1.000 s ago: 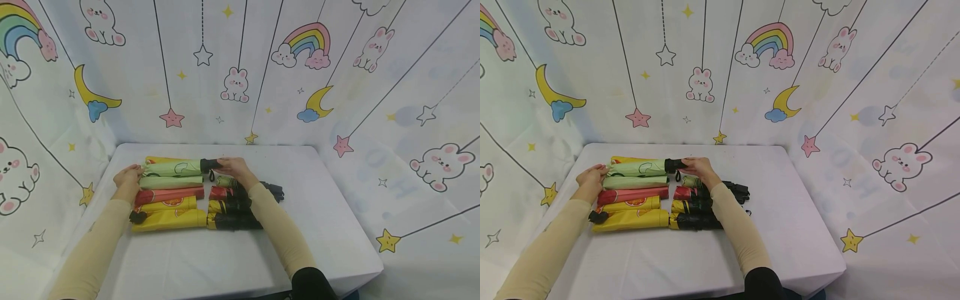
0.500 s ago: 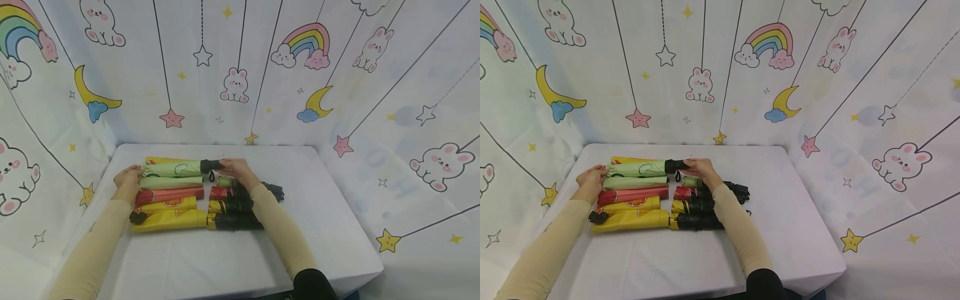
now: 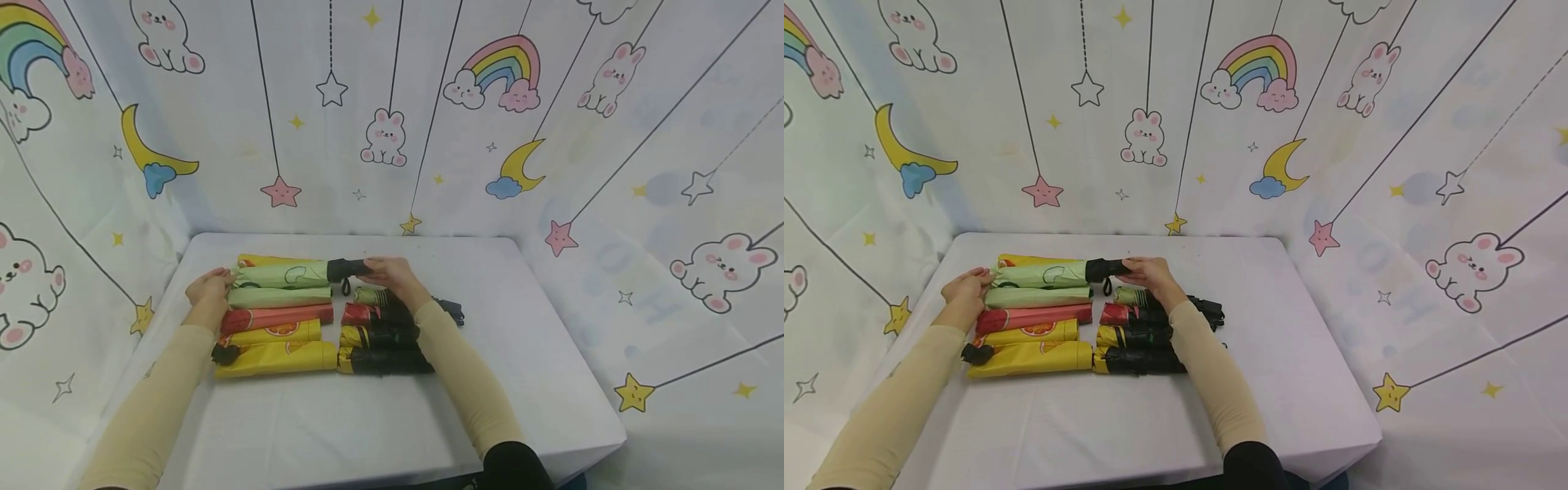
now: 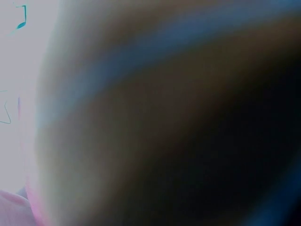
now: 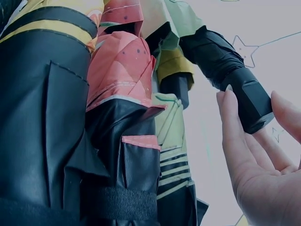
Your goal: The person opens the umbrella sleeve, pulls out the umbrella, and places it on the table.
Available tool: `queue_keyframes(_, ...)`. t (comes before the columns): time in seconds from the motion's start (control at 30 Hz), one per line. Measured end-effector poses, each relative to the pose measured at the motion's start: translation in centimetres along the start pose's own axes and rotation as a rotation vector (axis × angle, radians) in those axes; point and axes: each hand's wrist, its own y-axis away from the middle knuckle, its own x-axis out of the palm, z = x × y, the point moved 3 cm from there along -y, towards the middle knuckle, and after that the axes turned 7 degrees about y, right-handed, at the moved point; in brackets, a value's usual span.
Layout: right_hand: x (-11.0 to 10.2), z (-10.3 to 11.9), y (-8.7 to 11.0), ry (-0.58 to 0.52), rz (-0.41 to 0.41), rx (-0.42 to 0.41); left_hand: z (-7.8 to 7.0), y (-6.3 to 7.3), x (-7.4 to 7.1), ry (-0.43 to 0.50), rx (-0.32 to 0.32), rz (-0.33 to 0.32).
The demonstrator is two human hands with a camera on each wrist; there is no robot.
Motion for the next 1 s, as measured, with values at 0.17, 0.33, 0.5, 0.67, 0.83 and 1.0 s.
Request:
queue_keyframes(0.17, -0.4, 0.1, 0.2, 0.002, -0.014, 0.003, 0.0, 0.0, 0.0, 0.012, 0.0, -0.012)
queue_keyframes(0.33, -0.7, 0.3, 0.5, 0.011, -0.015, -0.001, 0.0, 0.2, -0.1, 0.023, 0.002, -0.008)
queue_keyframes(0.5, -0.8, 0.4, 0.8, 0.027, -0.001, 0.003, -0.2, 0.5, -0.1, 0.027, 0.008, -0.001)
queue_keyframes(0.67, -1.2, 0.5, 1.0, 0.024, -0.005, 0.005, -0.2, 0.2, -0.1, 0.028, 0.002, 0.002)
queue_keyframes(0.83, -1.5, 0.5, 1.2, 0.026, -0.001, -0.009, -0.2, 0.0, -0.2, 0.029, 0.007, -0.001)
queue_keyframes(1.0, -2.0, 0.3, 1.3, 0.037, -0.008, 0.005, -0.1, -0.1, -0.2, 0.015, 0.003, -0.008)
